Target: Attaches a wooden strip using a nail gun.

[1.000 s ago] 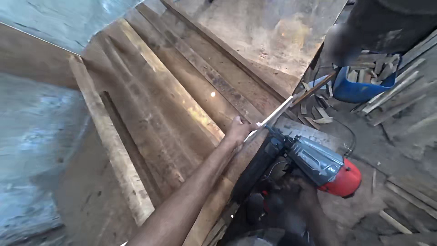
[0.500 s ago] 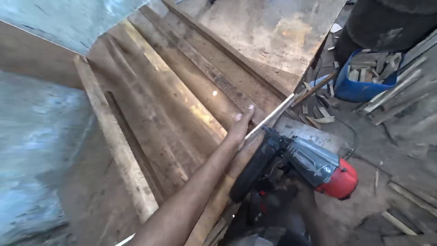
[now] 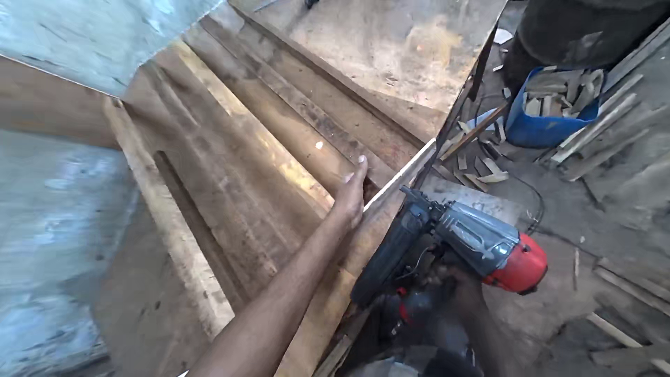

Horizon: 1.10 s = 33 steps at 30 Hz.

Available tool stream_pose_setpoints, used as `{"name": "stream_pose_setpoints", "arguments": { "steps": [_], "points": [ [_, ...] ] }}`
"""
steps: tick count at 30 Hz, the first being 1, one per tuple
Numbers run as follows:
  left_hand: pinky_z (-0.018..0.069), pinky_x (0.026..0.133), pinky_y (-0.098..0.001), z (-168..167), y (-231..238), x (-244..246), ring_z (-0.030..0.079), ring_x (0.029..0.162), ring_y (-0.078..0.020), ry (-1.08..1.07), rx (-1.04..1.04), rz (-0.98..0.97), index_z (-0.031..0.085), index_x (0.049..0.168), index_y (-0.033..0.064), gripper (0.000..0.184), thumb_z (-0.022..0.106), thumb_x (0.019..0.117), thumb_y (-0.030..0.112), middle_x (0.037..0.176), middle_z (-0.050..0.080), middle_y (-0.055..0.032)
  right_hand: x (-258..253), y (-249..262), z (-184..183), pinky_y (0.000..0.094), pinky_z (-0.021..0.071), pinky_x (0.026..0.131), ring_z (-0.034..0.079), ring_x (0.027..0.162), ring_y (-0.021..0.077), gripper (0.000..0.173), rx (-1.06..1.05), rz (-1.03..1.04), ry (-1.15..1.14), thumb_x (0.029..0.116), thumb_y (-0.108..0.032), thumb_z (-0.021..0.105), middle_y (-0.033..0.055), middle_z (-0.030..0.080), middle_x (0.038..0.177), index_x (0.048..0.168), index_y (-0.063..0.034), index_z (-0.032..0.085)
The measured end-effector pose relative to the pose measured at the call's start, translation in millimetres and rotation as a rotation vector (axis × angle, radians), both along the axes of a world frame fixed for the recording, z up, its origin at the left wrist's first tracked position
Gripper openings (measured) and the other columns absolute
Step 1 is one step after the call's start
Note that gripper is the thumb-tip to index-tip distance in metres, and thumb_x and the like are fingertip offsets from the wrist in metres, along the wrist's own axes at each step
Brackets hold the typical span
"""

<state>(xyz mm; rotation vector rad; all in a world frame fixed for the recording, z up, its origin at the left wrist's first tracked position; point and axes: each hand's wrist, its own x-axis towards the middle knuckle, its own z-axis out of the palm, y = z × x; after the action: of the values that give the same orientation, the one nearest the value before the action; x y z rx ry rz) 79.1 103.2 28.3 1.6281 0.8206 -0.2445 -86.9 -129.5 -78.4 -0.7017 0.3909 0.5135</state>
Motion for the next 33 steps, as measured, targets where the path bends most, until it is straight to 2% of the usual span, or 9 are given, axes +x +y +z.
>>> {"name": "stream_pose_setpoints", "arguments": {
  "steps": [4, 7, 12, 18, 20, 23, 27, 31, 33],
  "points": [
    [0.0549, 0.084, -0.0353, -0.9, 0.4, 0.6, 0.064, 0.09, -0.0159, 0.005, 0.006, 0.015, 0.061, 0.124, 0.0045, 0.06, 0.044, 0.1051, 0.058, 0.099, 0.066, -0.0066, 9.1, 6.3, -2.0, 0.0359, 0.0557, 0.068, 0.062, 0.063, 0.0147, 0.009, 0.105, 0.037, 0.017, 0.0831, -0.018, 0.068, 0.0009, 0.062, 0.065, 0.077, -0.012, 0.067],
    [0.0559, 0.089, -0.0373, 2.5, -3.3, 0.8, 0.066, 0.096, -0.0175, 0.025, 0.036, -0.029, 0.058, 0.13, 0.0033, 0.065, 0.042, 0.1047, 0.061, 0.106, 0.067, -0.0095, 11.6, 13.3, 1.7, 0.0356, 0.0555, 0.069, 0.061, 0.063, 0.0136, 0.01, 0.096, 0.067, 0.033, 0.0845, -0.014, 0.063, -0.0001, 0.06, 0.066, 0.09, -0.0087, 0.069],
    [0.0567, 0.079, -0.0343, 0.9, -1.5, 3.4, 0.065, 0.084, -0.0145, 0.017, 0.039, -0.007, 0.064, 0.116, 0.0047, 0.06, 0.042, 0.1052, 0.06, 0.092, 0.067, -0.0052, 5.6, 5.0, 10.1, 0.0356, 0.0558, 0.067, 0.062, 0.065, 0.0141, 0.009, -0.053, 0.052, 0.097, 0.0849, -0.013, 0.059, 0.0013, 0.063, 0.069, 0.085, -0.0081, 0.067],
    [0.0576, 0.074, -0.0343, 1.5, -6.8, 7.1, 0.065, 0.075, -0.0139, 0.059, 0.046, 0.024, 0.063, 0.114, 0.0036, 0.049, 0.054, 0.1039, 0.051, 0.084, 0.066, -0.0046, 8.6, -38.8, 26.9, 0.0387, 0.0562, 0.072, 0.063, 0.069, 0.0167, 0.009, -0.193, 0.045, 0.095, 0.0847, -0.013, 0.065, 0.0046, 0.065, 0.073, 0.083, -0.0046, 0.068],
    [0.0572, 0.078, -0.0388, -1.0, -7.8, 8.9, 0.065, 0.082, -0.0185, 0.087, 0.059, 0.003, 0.06, 0.123, 0.0017, 0.047, 0.067, 0.099, 0.042, 0.094, 0.067, -0.0098, 15.8, -53.9, 35.4, 0.0373, 0.0558, 0.07, 0.062, 0.067, 0.0154, 0.009, -0.181, -0.01, 0.066, 0.0841, -0.016, 0.066, 0.0029, 0.064, 0.071, 0.083, -0.0067, 0.068],
    [0.0582, 0.089, -0.0487, 0.0, -9.1, 12.5, 0.069, 0.1, -0.0278, 0.164, 0.155, -0.092, 0.05, 0.138, 0.0009, 0.066, 0.081, 0.0891, 0.032, 0.114, 0.068, -0.0181, 33.7, -83.1, 42.8, 0.0361, 0.0551, 0.068, 0.061, 0.065, 0.0144, 0.009, -0.171, -0.057, 0.007, 0.0841, -0.018, 0.066, 0.0009, 0.062, 0.068, 0.08, -0.0098, 0.067],
    [0.0558, 0.091, -0.0558, 7.2, -13.4, 14.7, 0.066, 0.106, -0.0344, 0.261, 0.233, -0.152, 0.042, 0.146, 0.0047, 0.079, 0.083, 0.0866, 0.036, 0.122, 0.065, -0.0217, 75.6, -124.9, 60.4, 0.0334, 0.0553, 0.065, 0.059, 0.061, 0.011, 0.029, -0.135, -0.095, -0.099, 0.0849, -0.021, 0.07, -0.0014, 0.061, 0.069, 0.111, -0.008, 0.071],
    [0.0568, 0.092, -0.0566, -2.2, -8.3, 12.5, 0.068, 0.107, -0.0338, 0.166, 0.268, -0.169, 0.043, 0.147, 0.0048, 0.079, 0.084, 0.0862, 0.036, 0.12, 0.067, -0.0203, 130.7, -159.8, 79.3, 0.0316, 0.0548, 0.066, 0.06, 0.062, 0.0095, 0.025, -0.147, -0.074, -0.2, 0.0861, -0.021, 0.068, -0.0026, 0.062, 0.069, 0.109, -0.0107, 0.071],
    [0.0605, 0.081, -0.0537, 4.4, -21.8, 6.0, 0.07, 0.097, -0.0362, 0.04, 0.472, -0.211, 0.048, 0.139, -0.0047, 0.074, 0.079, 0.0894, 0.042, 0.111, 0.069, -0.0249, 166.9, -171.4, 92.5, 0.0311, 0.0553, 0.065, 0.06, 0.061, 0.0093, 0.038, -0.133, -0.032, -0.283, 0.0862, -0.021, 0.07, -0.0021, 0.062, 0.071, 0.122, -0.0096, 0.069]
  ]
}}
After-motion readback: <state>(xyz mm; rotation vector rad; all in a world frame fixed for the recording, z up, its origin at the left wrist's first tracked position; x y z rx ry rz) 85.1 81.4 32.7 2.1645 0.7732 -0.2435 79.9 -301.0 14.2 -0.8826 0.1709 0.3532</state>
